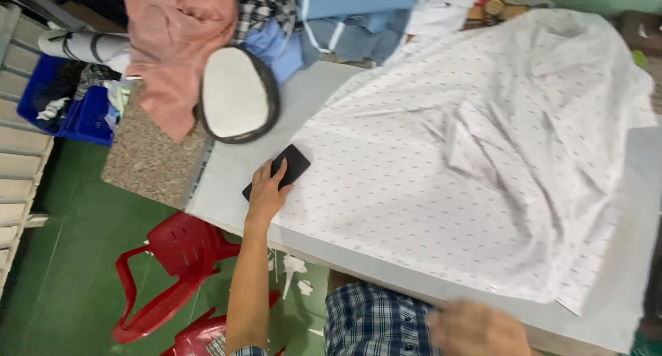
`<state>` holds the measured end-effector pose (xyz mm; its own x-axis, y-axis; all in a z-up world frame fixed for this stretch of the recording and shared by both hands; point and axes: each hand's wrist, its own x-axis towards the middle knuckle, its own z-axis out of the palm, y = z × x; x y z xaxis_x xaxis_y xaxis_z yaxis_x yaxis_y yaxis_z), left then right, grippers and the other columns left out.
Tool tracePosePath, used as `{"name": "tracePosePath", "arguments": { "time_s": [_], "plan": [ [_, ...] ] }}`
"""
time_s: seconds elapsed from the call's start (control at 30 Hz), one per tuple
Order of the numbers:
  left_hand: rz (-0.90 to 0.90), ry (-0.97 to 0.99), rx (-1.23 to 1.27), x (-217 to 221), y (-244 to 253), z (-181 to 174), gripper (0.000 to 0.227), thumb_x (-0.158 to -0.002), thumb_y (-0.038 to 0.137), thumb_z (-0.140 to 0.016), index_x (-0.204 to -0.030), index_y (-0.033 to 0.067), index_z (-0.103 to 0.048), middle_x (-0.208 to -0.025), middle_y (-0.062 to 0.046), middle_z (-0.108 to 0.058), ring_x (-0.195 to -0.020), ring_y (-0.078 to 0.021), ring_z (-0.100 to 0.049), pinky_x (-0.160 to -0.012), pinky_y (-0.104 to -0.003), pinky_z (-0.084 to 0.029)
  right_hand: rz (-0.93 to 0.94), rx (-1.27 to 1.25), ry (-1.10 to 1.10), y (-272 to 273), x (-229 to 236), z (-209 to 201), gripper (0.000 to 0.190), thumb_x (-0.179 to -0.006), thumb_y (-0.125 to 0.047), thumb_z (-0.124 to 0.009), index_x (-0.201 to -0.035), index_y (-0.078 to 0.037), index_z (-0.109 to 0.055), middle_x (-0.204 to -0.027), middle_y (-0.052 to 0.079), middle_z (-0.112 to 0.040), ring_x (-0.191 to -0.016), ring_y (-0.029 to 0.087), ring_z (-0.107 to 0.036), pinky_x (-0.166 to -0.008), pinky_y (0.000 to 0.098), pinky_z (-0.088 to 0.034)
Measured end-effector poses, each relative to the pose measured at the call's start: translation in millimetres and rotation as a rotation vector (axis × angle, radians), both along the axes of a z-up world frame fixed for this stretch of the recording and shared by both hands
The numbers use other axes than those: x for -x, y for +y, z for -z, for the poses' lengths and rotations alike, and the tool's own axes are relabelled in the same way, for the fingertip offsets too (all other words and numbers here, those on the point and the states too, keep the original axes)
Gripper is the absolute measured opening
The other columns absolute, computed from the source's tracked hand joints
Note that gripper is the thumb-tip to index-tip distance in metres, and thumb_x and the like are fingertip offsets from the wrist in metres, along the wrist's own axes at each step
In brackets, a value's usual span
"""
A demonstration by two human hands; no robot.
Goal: The person irons a white patterned shirt on a flat ironing board using a steam iron. They repeatedly smooth the fabric, reposition the shirt, and use a small black rectangular object to press down sections while ironing.
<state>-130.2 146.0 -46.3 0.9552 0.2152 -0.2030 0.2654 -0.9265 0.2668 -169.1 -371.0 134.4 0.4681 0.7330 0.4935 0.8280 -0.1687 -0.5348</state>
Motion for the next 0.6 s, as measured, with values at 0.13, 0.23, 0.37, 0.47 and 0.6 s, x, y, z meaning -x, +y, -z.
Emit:
{"name": "tracePosePath", "arguments": {
  "time_s": [0.13,0.23,0.37,0.47,0.6],
  "plan": [
    [-0.047,0.003,0.019,33.3,86.1,-10.3,0.067,-0.100,0.027,-0.062,-0.160,0.0214,-0.033,-0.161,-0.026,-0.027,-0.144,-0.0444,-0.028,-0.118,-0.055,-0.029,0.449,-0.161,-0.179,121.0,-41.0,66.0,0.035,-0.094,0.005,-0.063,-0.127,-0.005,-0.058,-0.101,0.015,-0.072,-0.084,0.026,-0.071,-0.068,0.0334,-0.056],
    [-0.007,-0.001,0.044,36.5,121.4,-15.6,0.068,-0.098,0.027,-0.064,-0.159,0.0231,-0.035,-0.161,-0.026,-0.028,-0.144,-0.0444,-0.029,-0.118,-0.054,-0.027,0.722,0.022,-0.008,154.3,-35.7,130.7,0.033,-0.096,-0.001,-0.070,-0.129,-0.005,-0.066,-0.116,0.016,-0.068,-0.099,0.024,-0.070,-0.068,0.0367,-0.058],
    [-0.384,-0.501,0.359,-12.4,144.0,5.1,0.059,-0.094,0.039,-0.069,-0.140,0.0019,-0.060,-0.130,-0.017,-0.057,-0.117,-0.0304,-0.052,-0.095,-0.046,-0.046,0.778,0.044,0.321,190.5,-31.4,157.5,0.027,-0.096,-0.007,-0.066,-0.123,-0.001,-0.069,-0.116,0.015,-0.068,-0.081,0.022,-0.072,-0.064,0.0324,-0.062],
    [-0.767,-0.716,0.805,-58.1,167.0,11.0,0.054,-0.090,0.027,-0.076,-0.133,0.0000,-0.058,-0.115,-0.017,-0.069,-0.096,-0.0264,-0.069,-0.079,-0.040,-0.059,0.801,0.065,0.363,208.0,-25.2,156.3,0.029,-0.095,-0.012,-0.065,-0.122,-0.002,-0.070,-0.114,0.014,-0.070,-0.078,0.020,-0.072,-0.061,0.0309,-0.063],
    [-1.115,-0.345,1.266,-91.2,186.4,-7.2,0.056,-0.078,0.042,-0.084,-0.116,0.0042,-0.066,-0.117,-0.013,-0.074,-0.100,-0.0260,-0.073,-0.071,-0.039,-0.064,0.941,0.069,0.271,190.5,-2.3,147.6,0.026,-0.096,-0.016,-0.064,-0.121,-0.010,-0.069,-0.112,0.008,-0.069,-0.069,0.015,-0.068,-0.049,0.0304,-0.054]
  ]
}}
